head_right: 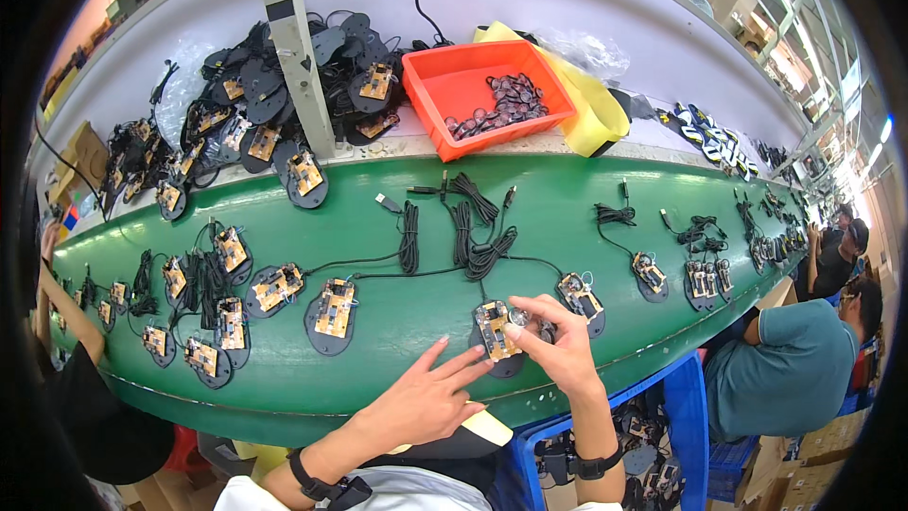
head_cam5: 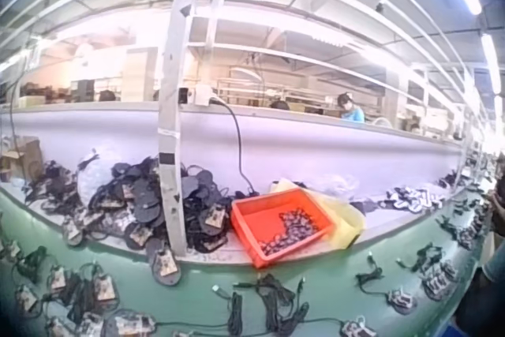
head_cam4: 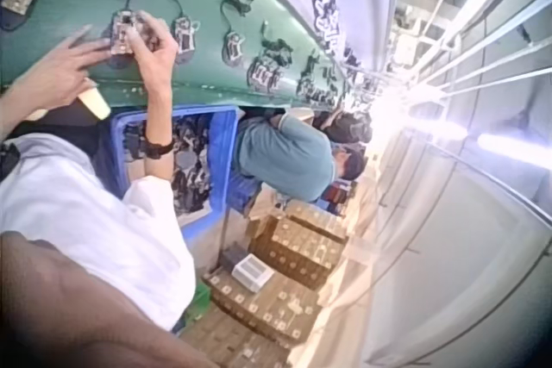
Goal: The recorder is assembling computer mice on an assembly line by placing internal circuit boards and sensor components into the mouse bases.
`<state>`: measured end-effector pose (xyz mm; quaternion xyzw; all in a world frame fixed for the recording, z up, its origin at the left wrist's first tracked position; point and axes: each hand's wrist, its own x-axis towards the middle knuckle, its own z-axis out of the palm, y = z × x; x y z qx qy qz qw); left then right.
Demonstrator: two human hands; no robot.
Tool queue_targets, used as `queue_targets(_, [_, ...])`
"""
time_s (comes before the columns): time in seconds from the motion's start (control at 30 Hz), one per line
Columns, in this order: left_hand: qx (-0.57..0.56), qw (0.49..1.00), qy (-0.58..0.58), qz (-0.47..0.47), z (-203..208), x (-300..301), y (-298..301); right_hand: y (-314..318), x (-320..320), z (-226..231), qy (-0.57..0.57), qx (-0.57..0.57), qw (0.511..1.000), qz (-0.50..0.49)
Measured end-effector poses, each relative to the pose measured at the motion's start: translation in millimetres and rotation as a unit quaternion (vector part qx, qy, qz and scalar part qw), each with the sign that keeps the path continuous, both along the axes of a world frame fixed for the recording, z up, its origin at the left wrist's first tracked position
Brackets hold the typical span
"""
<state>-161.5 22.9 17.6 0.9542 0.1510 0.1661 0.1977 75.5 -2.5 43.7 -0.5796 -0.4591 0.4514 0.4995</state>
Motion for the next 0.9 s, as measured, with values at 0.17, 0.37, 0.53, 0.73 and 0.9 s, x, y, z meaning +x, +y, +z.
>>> queue_targets(0.17, [-0.025, 0.996, 0.026, 0.082, -0.5, -35.6, 4.1, 6.4, -5.3, -13.4, -0.143, 0.095, 0.984, 0.053])
queue_targets(0.37, [-0.048, 0.994, -0.008, 0.095, -5.2, -67.2, -2.6, 22.9, -46.5, -19.1, -0.255, 0.109, 0.952, 0.129])
queue_targets(0.53, [-0.040, 0.993, -0.038, 0.105, -12.1, -74.8, 0.8, 32.5, -61.5, -12.9, -0.325, 0.082, 0.939, 0.076])
queue_targets(0.73, [-0.083, 0.989, -0.068, 0.100, -21.2, -79.4, 6.8, 43.7, -63.0, -16.4, -0.386, 0.148, 0.902, 0.126])
queue_targets(0.9, [-0.105, 0.987, -0.069, 0.104, -28.1, -80.9, 10.7, 46.6, -65.0, -31.0, -0.397, 0.145, 0.896, 0.137])
